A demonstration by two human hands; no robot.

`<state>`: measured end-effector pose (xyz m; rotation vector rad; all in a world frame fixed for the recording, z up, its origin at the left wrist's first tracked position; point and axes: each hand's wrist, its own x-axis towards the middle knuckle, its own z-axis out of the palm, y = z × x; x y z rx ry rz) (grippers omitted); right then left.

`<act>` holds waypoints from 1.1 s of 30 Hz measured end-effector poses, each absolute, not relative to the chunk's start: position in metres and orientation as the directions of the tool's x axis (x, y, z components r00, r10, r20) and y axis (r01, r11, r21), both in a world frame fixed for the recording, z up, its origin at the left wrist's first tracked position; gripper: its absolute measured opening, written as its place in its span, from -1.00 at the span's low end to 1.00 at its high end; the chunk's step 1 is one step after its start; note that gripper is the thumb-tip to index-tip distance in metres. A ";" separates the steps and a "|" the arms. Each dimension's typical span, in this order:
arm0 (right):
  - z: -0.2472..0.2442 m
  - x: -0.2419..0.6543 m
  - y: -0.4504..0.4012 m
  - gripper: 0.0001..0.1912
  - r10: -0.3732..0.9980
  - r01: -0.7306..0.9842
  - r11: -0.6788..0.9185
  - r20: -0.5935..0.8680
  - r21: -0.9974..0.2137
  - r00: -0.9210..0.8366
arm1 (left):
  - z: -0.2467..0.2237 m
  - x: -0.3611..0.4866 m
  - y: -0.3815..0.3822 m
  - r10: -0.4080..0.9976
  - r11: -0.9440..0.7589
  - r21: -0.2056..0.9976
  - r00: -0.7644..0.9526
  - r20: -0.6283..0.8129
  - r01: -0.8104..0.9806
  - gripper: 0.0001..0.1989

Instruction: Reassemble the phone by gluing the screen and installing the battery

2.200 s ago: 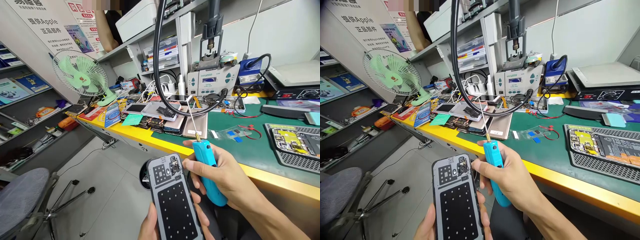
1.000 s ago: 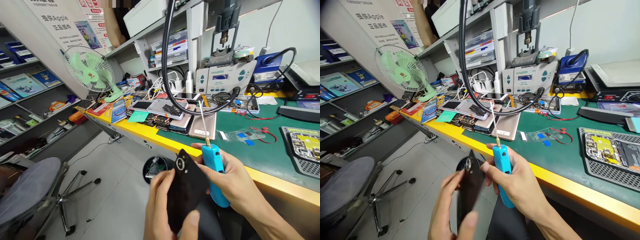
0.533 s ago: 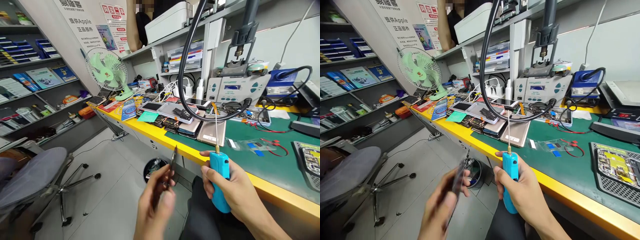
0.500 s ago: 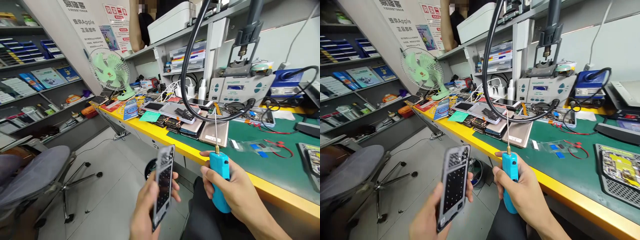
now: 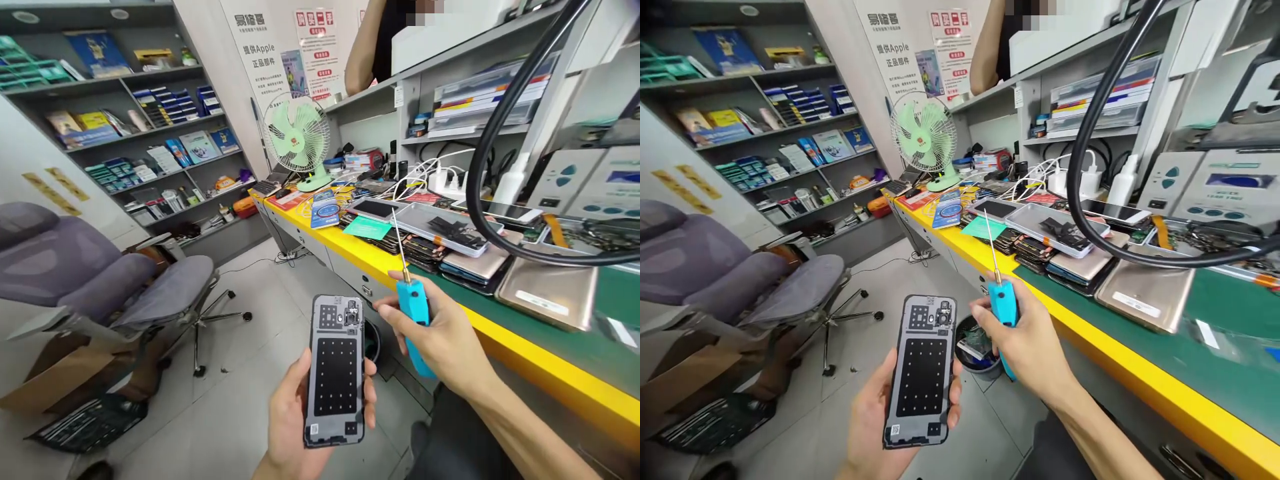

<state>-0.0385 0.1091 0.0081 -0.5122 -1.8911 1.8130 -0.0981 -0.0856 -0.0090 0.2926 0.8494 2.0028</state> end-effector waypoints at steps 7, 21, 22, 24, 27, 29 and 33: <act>0.023 -0.023 0.104 -0.48 0.572 -0.069 0.023 0.070 -0.997 -0.817 | -0.018 -0.086 -0.082 0.877 -0.271 0.646 -0.459 -0.140 -0.714 -0.41; 0.005 0.008 0.124 -0.50 0.584 -0.114 -0.215 -0.034 -0.970 -0.811 | -0.010 -0.070 -0.075 0.933 -0.026 0.508 -0.202 -0.296 -0.861 -0.32; 0.004 0.008 0.125 -0.48 0.602 -0.120 -0.221 -0.039 -0.968 -0.798 | -0.008 -0.069 -0.075 0.932 -0.030 0.510 -0.208 -0.296 -0.860 -0.33; 0.003 0.010 0.127 -0.44 0.633 -0.122 -0.226 -0.050 -0.967 -0.773 | -0.007 -0.067 -0.075 0.928 -0.032 0.515 -0.217 -0.304 -0.857 -0.33; 0.006 0.012 0.129 -0.39 0.628 -0.116 -0.198 -0.035 -0.973 -0.777 | -0.007 -0.065 -0.075 0.915 -0.051 0.527 -0.251 -0.315 -0.848 -0.34; 0.010 0.013 0.128 -0.41 0.598 -0.082 -0.147 -0.023 -0.986 -0.801 | -0.007 -0.064 -0.074 0.908 -0.046 0.549 -0.264 -0.325 -0.834 -0.34; 0.016 0.011 0.127 -0.55 0.555 -0.007 -0.092 -0.045 -0.996 -0.830 | -0.008 -0.064 -0.074 0.900 -0.024 0.608 -0.281 -0.332 -0.794 -0.35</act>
